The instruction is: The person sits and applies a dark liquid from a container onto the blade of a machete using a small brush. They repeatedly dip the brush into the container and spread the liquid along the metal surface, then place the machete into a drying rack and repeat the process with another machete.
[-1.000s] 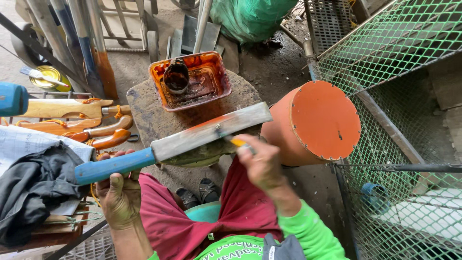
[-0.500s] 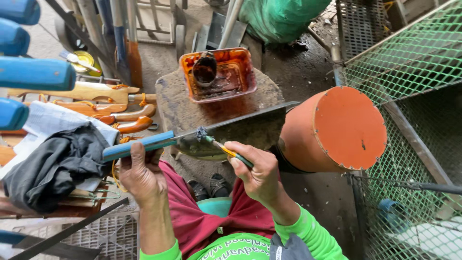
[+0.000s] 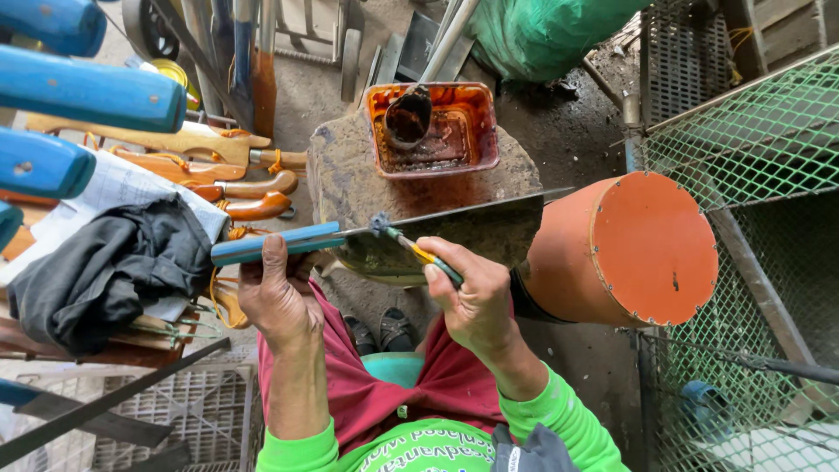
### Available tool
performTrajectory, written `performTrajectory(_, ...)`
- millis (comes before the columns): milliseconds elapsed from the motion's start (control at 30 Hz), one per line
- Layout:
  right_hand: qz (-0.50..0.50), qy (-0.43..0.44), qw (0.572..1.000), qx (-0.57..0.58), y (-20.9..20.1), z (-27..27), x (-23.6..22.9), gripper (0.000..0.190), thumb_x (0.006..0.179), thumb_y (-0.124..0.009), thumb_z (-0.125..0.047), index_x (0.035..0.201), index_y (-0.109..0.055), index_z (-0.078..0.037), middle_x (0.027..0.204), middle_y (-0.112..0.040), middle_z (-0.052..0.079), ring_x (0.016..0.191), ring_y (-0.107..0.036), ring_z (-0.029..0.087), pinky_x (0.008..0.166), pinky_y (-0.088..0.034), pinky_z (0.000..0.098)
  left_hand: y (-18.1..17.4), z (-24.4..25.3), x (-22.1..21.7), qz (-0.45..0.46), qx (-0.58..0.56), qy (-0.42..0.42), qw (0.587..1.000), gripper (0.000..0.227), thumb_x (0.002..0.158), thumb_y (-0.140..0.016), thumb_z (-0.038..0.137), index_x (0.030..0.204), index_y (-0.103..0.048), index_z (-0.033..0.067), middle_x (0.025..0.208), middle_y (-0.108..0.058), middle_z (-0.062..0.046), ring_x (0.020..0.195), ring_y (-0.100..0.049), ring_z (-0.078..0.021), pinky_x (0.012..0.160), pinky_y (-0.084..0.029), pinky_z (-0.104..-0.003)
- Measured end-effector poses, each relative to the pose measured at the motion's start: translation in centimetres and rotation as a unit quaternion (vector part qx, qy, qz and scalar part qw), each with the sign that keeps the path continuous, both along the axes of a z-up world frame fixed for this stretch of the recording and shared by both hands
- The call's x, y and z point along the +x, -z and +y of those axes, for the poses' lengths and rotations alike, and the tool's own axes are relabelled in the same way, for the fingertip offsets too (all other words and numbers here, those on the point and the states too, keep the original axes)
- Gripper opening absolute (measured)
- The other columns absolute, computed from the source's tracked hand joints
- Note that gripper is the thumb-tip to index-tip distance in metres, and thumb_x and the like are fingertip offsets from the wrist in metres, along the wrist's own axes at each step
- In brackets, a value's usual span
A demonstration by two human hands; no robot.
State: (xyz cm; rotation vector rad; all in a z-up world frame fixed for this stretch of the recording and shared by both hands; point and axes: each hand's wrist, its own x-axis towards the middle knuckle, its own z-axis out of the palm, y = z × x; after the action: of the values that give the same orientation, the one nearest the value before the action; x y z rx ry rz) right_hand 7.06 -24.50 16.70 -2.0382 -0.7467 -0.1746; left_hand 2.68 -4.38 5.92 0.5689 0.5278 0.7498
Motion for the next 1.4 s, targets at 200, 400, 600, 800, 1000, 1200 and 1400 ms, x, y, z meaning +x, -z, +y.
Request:
performTrajectory(200,0.020,-0.058,0.998,0.014,0.6,2.2,-0.4,0.024,0.097,-0.066,-0.006,0.120,-0.068,0.000,0.104,-0.075,0.016,0.084,-0.075,0.024,0.076,-0.058,0.0324,-0.3,-0.2,0.3,0.013,-0.003,-0.003,1.000,0.023,0.096,-0.076,0.010,0.112,-0.062,0.0019,0.097,-0.070,-0.010,0.081,-0.074,-0.0244,0.068,-0.067,-0.039)
performTrajectory(400,0.014,-0.024,1.000,0.008,-0.3,1.9,0.1,0.023,0.097,-0.065,-0.007,0.119,-0.069,-0.002,0.100,-0.076,0.014,0.082,-0.077,0.023,0.074,-0.059,0.0319,-0.3,-0.2,0.4,-0.001,-0.005,-0.009,1.000,0.022,0.098,-0.076,0.009,0.112,-0.061,0.0011,0.096,-0.069,-0.010,0.079,-0.073,-0.0242,0.067,-0.065,-0.037)
performTrajectory(600,0.000,-0.052,0.998,0.026,0.1,3.0,-0.4,0.023,0.100,-0.064,-0.009,0.121,-0.067,-0.001,0.103,-0.074,0.016,0.089,-0.076,0.025,0.078,-0.059,0.0319,-0.9,-0.2,0.4,0.008,0.003,-0.003,1.000,0.019,0.098,-0.073,0.008,0.112,-0.061,0.0009,0.095,-0.069,-0.010,0.077,-0.073,-0.0237,0.065,-0.065,-0.038)
performTrajectory(800,0.061,0.047,0.997,0.009,0.4,-1.9,1.1,0.023,0.100,-0.061,-0.010,0.118,-0.071,0.000,0.086,-0.073,0.010,0.074,-0.071,0.015,0.069,-0.057,0.0285,-0.8,-0.2,0.2,0.015,0.003,-0.008,1.000,0.021,0.098,-0.073,0.007,0.115,-0.062,0.0008,0.099,-0.069,-0.009,0.081,-0.073,-0.0217,0.072,-0.068,-0.039)
performTrajectory(1000,0.078,0.093,0.991,0.050,-0.6,-3.7,1.4,0.023,0.101,-0.060,-0.008,0.119,-0.071,0.000,0.089,-0.074,0.009,0.077,-0.070,0.012,0.073,-0.058,0.0266,-0.4,-0.2,0.1,0.021,0.008,-0.015,1.000,0.021,0.098,-0.074,0.008,0.114,-0.062,0.0013,0.099,-0.070,-0.008,0.082,-0.072,-0.0201,0.074,-0.068,-0.039)
performTrajectory(1200,0.065,-0.029,0.996,0.057,0.4,0.5,0.0,0.023,0.099,-0.063,-0.006,0.121,-0.068,0.000,0.101,-0.075,0.013,0.083,-0.072,0.015,0.076,-0.057,0.0269,-0.5,0.1,0.4,0.010,0.002,-0.008,1.000,0.020,0.100,-0.073,0.007,0.116,-0.062,-0.0003,0.100,-0.070,-0.010,0.083,-0.073,-0.0208,0.075,-0.068,-0.039)
performTrajectory(1400,0.070,0.032,0.997,0.030,1.3,-2.7,1.1,0.023,0.098,-0.063,-0.007,0.119,-0.070,-0.001,0.094,-0.075,0.010,0.079,-0.071,0.012,0.073,-0.056,0.0261,-0.2,0.2,0.5,0.015,0.018,-0.013,1.000,0.024,0.099,-0.075,0.006,0.119,-0.062,0.0015,0.101,-0.069,-0.008,0.081,-0.072,-0.0206,0.072,-0.067,-0.040)
